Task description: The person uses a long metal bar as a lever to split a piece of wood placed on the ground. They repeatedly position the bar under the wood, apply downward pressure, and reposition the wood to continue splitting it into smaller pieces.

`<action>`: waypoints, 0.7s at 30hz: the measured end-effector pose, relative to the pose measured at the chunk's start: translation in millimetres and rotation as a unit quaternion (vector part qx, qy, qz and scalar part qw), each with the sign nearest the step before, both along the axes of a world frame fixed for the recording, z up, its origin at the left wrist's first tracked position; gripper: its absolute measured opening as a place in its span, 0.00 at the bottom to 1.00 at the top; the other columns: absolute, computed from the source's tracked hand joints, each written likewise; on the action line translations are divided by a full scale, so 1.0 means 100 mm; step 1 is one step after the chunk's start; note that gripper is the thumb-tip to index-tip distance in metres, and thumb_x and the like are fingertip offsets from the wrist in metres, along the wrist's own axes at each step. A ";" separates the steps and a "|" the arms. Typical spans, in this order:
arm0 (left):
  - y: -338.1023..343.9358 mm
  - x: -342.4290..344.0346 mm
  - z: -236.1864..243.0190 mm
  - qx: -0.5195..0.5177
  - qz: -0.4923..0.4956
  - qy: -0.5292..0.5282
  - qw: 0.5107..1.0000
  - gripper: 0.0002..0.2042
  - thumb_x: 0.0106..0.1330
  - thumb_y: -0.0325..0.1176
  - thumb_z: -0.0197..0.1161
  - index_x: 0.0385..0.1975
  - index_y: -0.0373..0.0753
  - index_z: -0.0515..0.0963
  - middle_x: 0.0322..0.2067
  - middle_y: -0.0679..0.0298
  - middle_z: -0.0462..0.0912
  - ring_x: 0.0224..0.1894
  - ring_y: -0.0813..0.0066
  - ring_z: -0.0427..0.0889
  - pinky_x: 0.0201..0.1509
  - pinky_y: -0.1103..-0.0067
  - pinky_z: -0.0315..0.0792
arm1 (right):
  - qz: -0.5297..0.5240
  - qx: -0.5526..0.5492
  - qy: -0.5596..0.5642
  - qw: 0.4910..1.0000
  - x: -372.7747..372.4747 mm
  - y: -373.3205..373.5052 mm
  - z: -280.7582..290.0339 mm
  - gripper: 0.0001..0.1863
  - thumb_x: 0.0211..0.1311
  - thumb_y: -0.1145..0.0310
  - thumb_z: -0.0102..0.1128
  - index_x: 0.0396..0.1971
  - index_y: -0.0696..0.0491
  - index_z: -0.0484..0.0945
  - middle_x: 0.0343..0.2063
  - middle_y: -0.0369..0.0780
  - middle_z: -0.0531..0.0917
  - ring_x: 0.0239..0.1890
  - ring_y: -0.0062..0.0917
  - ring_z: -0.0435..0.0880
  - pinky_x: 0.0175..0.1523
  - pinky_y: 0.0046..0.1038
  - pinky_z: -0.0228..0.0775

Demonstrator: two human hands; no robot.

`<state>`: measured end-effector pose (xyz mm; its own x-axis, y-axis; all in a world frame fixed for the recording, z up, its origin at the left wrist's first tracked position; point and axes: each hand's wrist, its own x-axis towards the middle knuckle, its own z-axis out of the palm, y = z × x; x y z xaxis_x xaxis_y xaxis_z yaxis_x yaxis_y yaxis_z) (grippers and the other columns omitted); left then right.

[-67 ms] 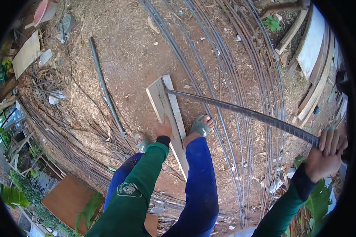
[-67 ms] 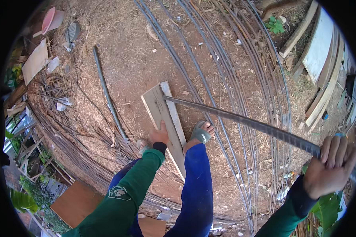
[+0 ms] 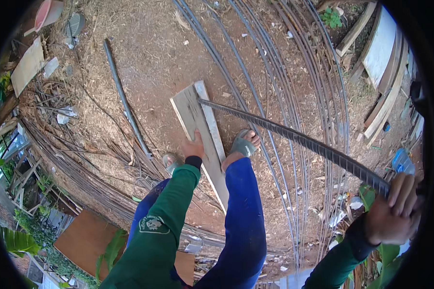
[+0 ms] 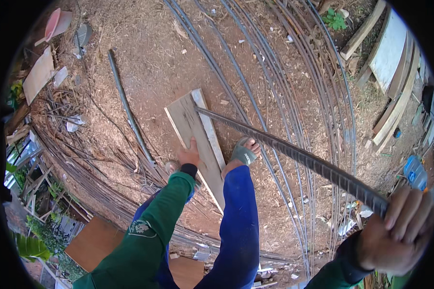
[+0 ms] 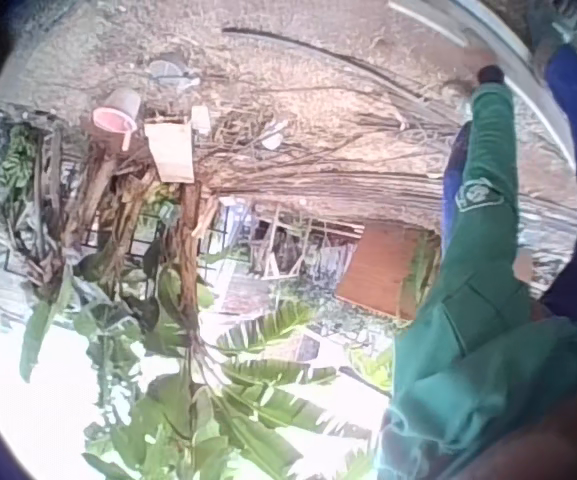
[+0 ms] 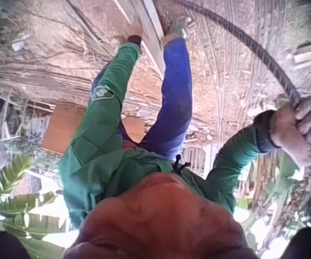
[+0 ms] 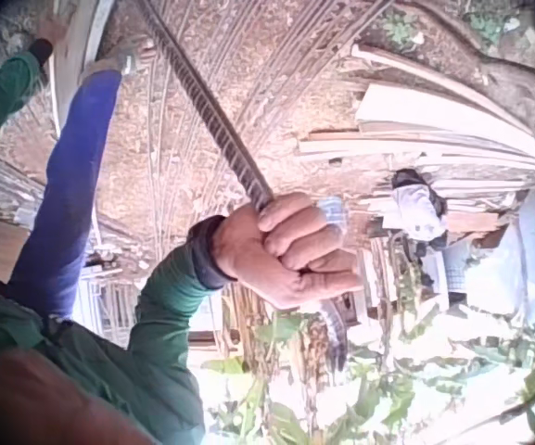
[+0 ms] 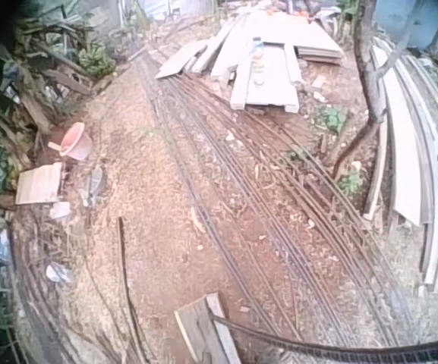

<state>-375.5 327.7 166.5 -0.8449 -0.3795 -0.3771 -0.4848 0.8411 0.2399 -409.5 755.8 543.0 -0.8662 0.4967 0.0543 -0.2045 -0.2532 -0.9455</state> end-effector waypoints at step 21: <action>0.23 -0.38 0.66 0.152 -0.014 -0.044 0.987 0.45 0.52 0.56 0.70 0.59 0.22 0.66 0.56 0.28 0.68 0.58 0.35 0.72 0.61 0.58 0.67 | -0.103 -0.028 -0.019 0.994 0.17 -1.25 0.80 0.24 0.74 0.63 0.43 0.13 0.44 0.55 0.11 0.30 0.55 0.15 0.17 0.51 0.26 0.21 0.49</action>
